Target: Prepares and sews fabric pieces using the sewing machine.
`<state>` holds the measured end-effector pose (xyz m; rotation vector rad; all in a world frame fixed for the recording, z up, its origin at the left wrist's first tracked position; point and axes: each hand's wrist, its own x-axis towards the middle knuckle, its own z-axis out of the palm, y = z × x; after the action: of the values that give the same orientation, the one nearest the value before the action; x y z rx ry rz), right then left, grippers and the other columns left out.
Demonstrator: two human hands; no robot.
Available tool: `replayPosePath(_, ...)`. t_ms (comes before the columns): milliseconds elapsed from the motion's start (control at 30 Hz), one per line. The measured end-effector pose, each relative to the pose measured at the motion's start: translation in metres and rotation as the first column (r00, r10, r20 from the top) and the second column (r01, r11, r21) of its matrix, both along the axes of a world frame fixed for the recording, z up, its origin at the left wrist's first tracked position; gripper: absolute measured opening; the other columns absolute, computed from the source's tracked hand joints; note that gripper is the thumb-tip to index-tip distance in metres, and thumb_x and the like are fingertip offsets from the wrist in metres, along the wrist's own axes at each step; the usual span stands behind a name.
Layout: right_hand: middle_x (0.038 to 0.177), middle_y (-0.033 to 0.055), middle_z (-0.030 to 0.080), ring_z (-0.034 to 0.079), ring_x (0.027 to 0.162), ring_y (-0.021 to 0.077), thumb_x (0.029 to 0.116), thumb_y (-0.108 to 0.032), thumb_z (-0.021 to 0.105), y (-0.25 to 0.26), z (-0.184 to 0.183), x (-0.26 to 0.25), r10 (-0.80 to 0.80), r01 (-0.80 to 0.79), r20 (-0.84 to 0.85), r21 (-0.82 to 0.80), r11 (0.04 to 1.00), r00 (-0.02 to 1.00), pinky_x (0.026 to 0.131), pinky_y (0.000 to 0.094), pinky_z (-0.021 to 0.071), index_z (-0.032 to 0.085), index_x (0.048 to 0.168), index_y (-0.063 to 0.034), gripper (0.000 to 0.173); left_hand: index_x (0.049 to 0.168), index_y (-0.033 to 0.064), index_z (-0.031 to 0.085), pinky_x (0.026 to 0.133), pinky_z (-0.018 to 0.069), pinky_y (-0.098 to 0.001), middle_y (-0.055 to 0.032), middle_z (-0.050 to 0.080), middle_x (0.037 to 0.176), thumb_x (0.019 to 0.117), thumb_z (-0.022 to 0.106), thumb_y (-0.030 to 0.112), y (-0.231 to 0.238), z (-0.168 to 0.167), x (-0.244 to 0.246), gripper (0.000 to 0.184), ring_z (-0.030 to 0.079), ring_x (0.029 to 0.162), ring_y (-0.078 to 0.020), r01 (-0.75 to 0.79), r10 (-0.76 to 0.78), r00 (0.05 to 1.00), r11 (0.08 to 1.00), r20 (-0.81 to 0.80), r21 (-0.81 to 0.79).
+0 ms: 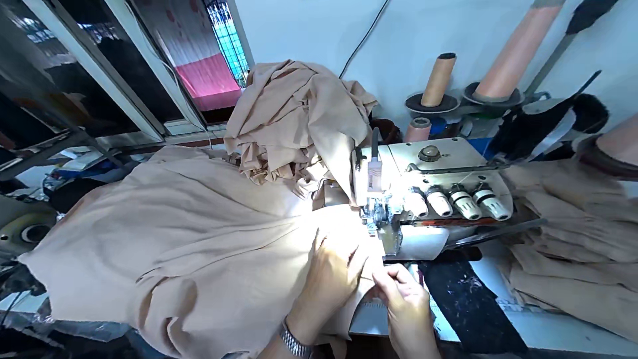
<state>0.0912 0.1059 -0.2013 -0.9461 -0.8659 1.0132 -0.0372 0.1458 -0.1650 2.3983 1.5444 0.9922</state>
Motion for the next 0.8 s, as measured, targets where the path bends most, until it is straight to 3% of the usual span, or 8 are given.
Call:
replayPosePath(167, 0.051, -0.0022, 0.059, 0.056, 0.044, 0.0037, 0.0951, 0.005, 0.057, 0.028, 0.011, -0.004, -0.075, 0.078, 0.037, -0.092, 0.993, 0.997, 0.045, 0.0173, 0.0478, 0.050, 0.063, -0.0094, 0.036, 0.134, 0.0148, 0.069, 0.122, 0.0301, -0.0472, -0.0019, 0.061, 0.144, 0.1030, 0.054, 0.031, 0.042, -0.001, -0.018, 0.038, 0.049, 0.140, -0.0181, 0.061, -0.057, 0.997, 0.995, 0.052, -0.083)
replayPosePath(300, 0.053, -0.0025, 0.061, 0.058, 0.045, 0.0036, 0.0966, 0.002, 0.056, 0.026, 0.000, -0.003, -0.083, 0.086, 0.126, -0.018, 0.996, 0.989, 0.046, 0.0170, 0.0501, 0.054, 0.064, -0.0088, 0.034, 0.143, 0.0027, 0.058, 0.124, 0.0250, -0.0480, -0.0132, 0.051, 0.153, 0.1051, 0.054, 0.018, 0.065, 0.014, -0.025, 0.041, 0.041, 0.147, -0.0266, 0.076, -0.047, 0.989, 0.976, 0.140, -0.203)
replayPosePath(367, 0.061, -0.0024, 0.067, 0.064, 0.053, 0.0041, 0.0999, -0.005, 0.053, 0.017, -0.008, -0.005, -0.074, 0.072, 0.205, 0.015, 0.997, 0.976, 0.052, 0.0188, 0.0549, 0.062, 0.072, -0.0059, 0.029, 0.135, -0.0027, 0.063, 0.121, 0.0312, -0.0478, -0.0189, 0.059, 0.143, 0.1046, 0.054, 0.012, 0.079, 0.017, -0.025, 0.035, 0.050, 0.140, -0.0299, 0.080, -0.053, 0.983, 0.986, 0.174, -0.150)
replayPosePath(467, 0.085, 0.0043, 0.074, 0.073, 0.075, 0.0082, 0.0990, -0.010, 0.056, -0.006, -0.020, -0.010, 0.082, -0.076, 0.290, -0.032, 0.997, 0.953, 0.068, 0.0239, 0.0624, 0.070, 0.096, 0.0013, 0.018, 0.118, 0.0085, 0.075, 0.113, 0.0403, -0.0525, -0.0109, 0.070, 0.128, 0.1013, 0.056, 0.016, 0.091, 0.011, -0.040, 0.026, 0.061, 0.128, -0.0267, -0.068, 0.067, 0.997, 0.997, 0.028, 0.046)
replayPosePath(533, 0.095, 0.0053, 0.072, 0.068, 0.081, 0.0043, 0.0971, -0.008, 0.061, -0.025, -0.027, -0.010, 0.230, -0.219, 0.302, -0.069, 0.973, 0.925, 0.074, 0.0215, 0.0583, 0.068, 0.110, 0.0048, 0.020, 0.130, 0.0098, 0.070, 0.111, 0.0401, -0.0595, -0.0137, 0.064, 0.139, 0.1022, 0.061, 0.023, 0.061, 0.026, -0.066, 0.032, 0.058, 0.130, -0.0330, -0.276, 0.274, 0.958, 0.961, -0.086, -0.009)
replayPosePath(600, 0.096, 0.0069, 0.073, 0.070, 0.082, 0.0048, 0.0948, -0.003, 0.065, -0.040, -0.031, -0.009, 0.349, -0.336, 0.301, -0.094, 0.937, 0.888, 0.077, 0.0228, 0.0597, 0.066, 0.116, 0.0075, 0.024, 0.143, 0.0077, 0.059, 0.098, 0.0468, -0.0667, -0.0228, 0.056, 0.144, 0.1003, 0.065, 0.031, 0.020, 0.035, -0.108, 0.049, 0.061, 0.120, -0.0447, -0.557, 0.539, 0.823, 0.828, -0.180, -0.066)
replayPosePath(700, 0.088, 0.0040, 0.073, 0.069, 0.078, 0.0020, 0.0993, -0.003, 0.057, -0.054, -0.036, -0.008, 0.419, -0.410, 0.350, -0.102, 0.906, 0.838, 0.076, 0.0210, 0.0584, 0.068, 0.109, 0.0058, 0.016, 0.151, 0.0042, 0.048, 0.082, 0.0500, -0.0731, -0.0363, 0.050, 0.139, 0.0921, 0.077, 0.027, -0.028, 0.029, -0.179, 0.069, 0.062, 0.104, -0.0574, -0.809, 0.753, 0.587, 0.562, -0.297, -0.171)
replayPosePath(800, 0.078, -0.0001, 0.069, 0.064, 0.072, -0.0016, 0.1019, -0.003, 0.052, -0.059, -0.040, -0.008, 0.436, -0.426, 0.367, -0.113, 0.898, 0.822, 0.070, 0.0177, 0.0544, 0.070, 0.098, 0.0029, 0.019, 0.122, -0.0041, 0.066, 0.088, 0.0498, -0.0702, -0.0319, 0.064, 0.117, 0.0950, 0.072, 0.011, -0.046, 0.006, -0.224, 0.032, 0.065, 0.103, -0.0514, -0.750, 0.709, 0.661, 0.634, -0.246, -0.188)
